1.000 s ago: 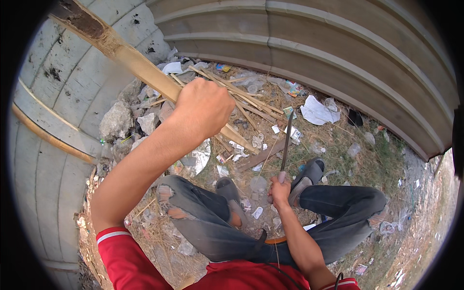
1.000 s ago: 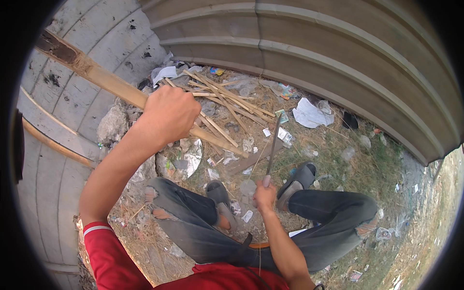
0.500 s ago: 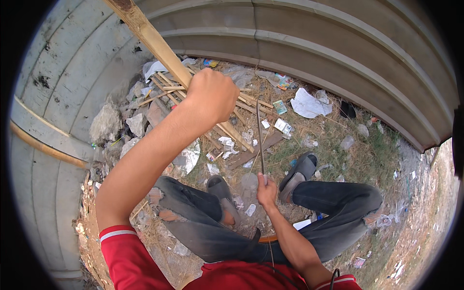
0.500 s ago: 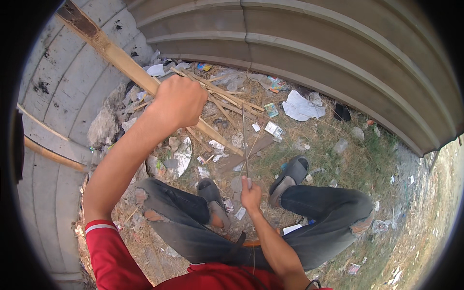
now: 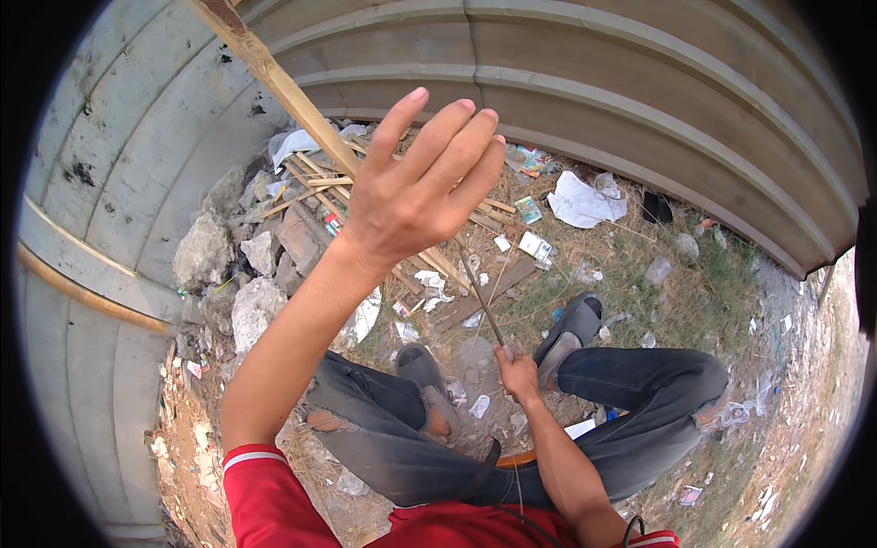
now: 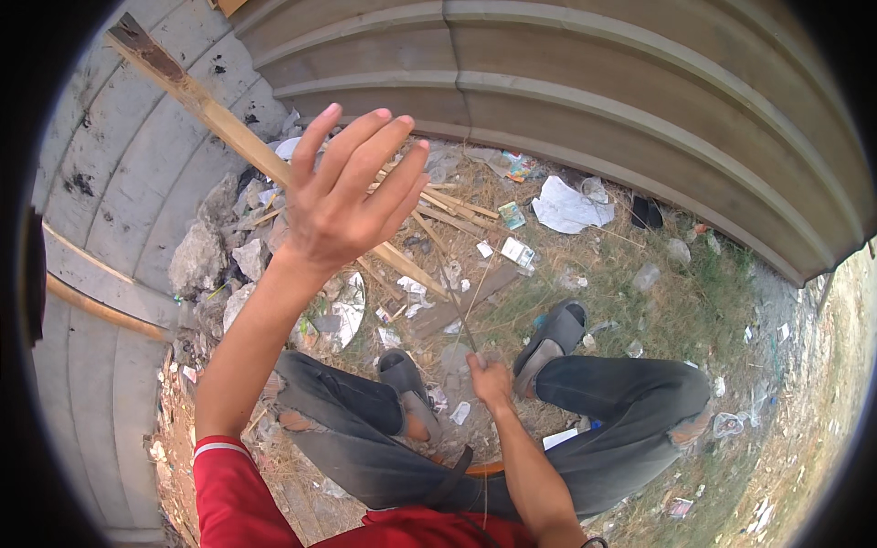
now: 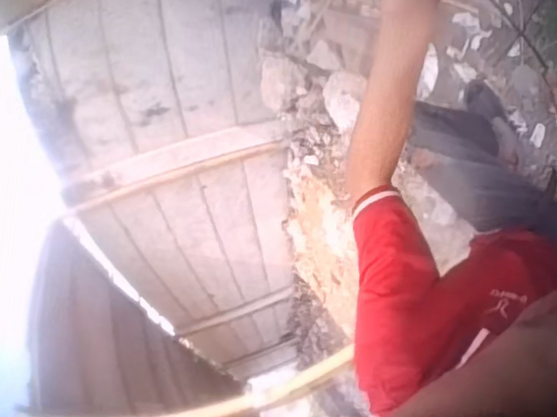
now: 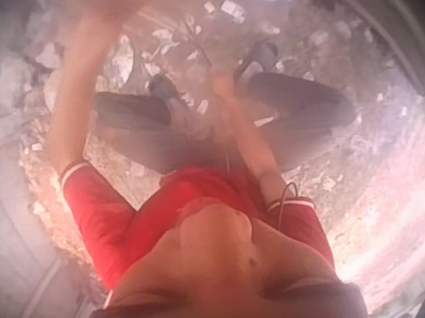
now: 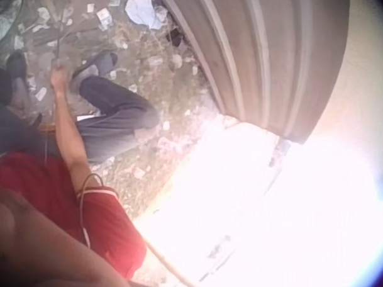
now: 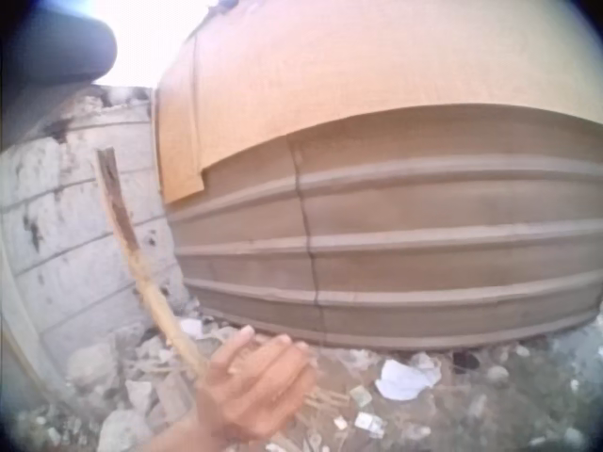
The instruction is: The person sits on a small stool and uses a blue utility knife to shave thin strips from a long bamboo stick. They then switch to a large machete to split the bamboo lengthwise and shave the edges. The person alternates between the two tools to refine the bamboo stick, which is held in the left hand while the right hand manipulates the tools.
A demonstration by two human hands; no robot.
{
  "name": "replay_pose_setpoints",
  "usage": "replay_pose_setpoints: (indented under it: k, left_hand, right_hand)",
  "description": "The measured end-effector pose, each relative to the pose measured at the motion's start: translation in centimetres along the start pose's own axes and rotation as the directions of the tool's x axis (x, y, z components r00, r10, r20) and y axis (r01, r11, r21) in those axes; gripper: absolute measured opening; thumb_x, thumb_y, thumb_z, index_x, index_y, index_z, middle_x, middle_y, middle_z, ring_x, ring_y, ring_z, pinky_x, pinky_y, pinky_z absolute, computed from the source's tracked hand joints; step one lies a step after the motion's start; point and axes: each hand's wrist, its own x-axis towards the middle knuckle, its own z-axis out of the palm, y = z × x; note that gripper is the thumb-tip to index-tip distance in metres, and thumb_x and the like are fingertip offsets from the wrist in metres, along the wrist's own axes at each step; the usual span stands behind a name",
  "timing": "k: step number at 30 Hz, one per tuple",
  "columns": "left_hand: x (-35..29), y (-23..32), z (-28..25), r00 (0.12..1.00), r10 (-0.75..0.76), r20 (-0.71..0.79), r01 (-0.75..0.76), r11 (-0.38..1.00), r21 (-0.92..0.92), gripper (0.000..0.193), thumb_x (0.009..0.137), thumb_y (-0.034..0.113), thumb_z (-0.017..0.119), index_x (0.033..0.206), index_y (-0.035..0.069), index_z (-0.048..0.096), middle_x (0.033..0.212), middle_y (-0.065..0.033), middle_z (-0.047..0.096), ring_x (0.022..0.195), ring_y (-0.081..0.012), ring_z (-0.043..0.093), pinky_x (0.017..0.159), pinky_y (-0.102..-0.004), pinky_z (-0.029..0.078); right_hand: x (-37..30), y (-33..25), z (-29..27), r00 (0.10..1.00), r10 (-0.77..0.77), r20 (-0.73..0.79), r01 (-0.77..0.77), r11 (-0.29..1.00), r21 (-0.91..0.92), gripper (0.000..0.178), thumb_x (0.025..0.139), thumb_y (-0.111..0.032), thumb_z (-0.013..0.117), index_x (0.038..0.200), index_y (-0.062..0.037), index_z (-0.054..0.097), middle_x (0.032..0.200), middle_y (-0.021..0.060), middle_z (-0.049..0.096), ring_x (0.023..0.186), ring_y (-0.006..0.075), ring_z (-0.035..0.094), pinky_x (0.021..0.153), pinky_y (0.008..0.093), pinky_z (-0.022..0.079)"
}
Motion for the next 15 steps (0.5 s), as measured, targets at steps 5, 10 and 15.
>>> replay_pose_setpoints:
  k: [5, 10, 15]
  left_hand:
    - [-5.2, 0.7, -1.5, 0.552, -0.647, -0.526, 0.732, 0.679, -0.067, 0.048, 0.098, 0.022, 0.063, 0.136, 0.005, 0.039, 0.106, -0.0075, 0.062, 0.104, -0.0193, 0.062, 0.108, -0.0442, 0.041]
    - [-5.2, 3.2, 0.5, 0.062, -0.986, 0.157, 0.537, -0.099, -0.838, 0.044, 0.101, 0.043, 0.057, 0.112, 0.001, 0.052, 0.080, -0.0059, 0.055, 0.067, -0.0129, 0.053, 0.064, -0.0244, 0.043]
    - [-4.5, 2.8, 3.6, 0.213, -0.924, 0.318, 0.214, -0.274, -0.938, 0.057, 0.104, 0.056, 0.044, 0.075, 0.007, 0.045, 0.061, 0.0042, 0.034, 0.049, -0.0045, 0.025, 0.045, -0.0230, 0.020]
  right_hand:
    - [-2.1, -4.6, -2.4, 0.982, 0.080, 0.169, -0.076, 0.997, -0.034, 0.078, 0.086, -0.064, 0.056, 0.097, 0.0125, 0.071, 0.097, 0.0378, 0.066, 0.103, 0.0483, 0.066, 0.096, 0.0487, 0.048]
    - [-2.5, -3.9, -1.9, 0.998, -0.049, 0.031, 0.051, 0.998, -0.047, 0.069, 0.087, -0.062, 0.062, 0.078, 0.0060, 0.070, 0.071, 0.0242, 0.068, 0.072, 0.0372, 0.071, 0.071, 0.0436, 0.054]
    - [-1.9, -6.5, -3.3, 0.949, 0.181, 0.260, -0.258, 0.917, 0.305, 0.062, 0.091, -0.058, 0.063, 0.066, -0.0012, 0.060, 0.055, 0.0103, 0.056, 0.045, 0.0233, 0.058, 0.046, 0.0384, 0.046]
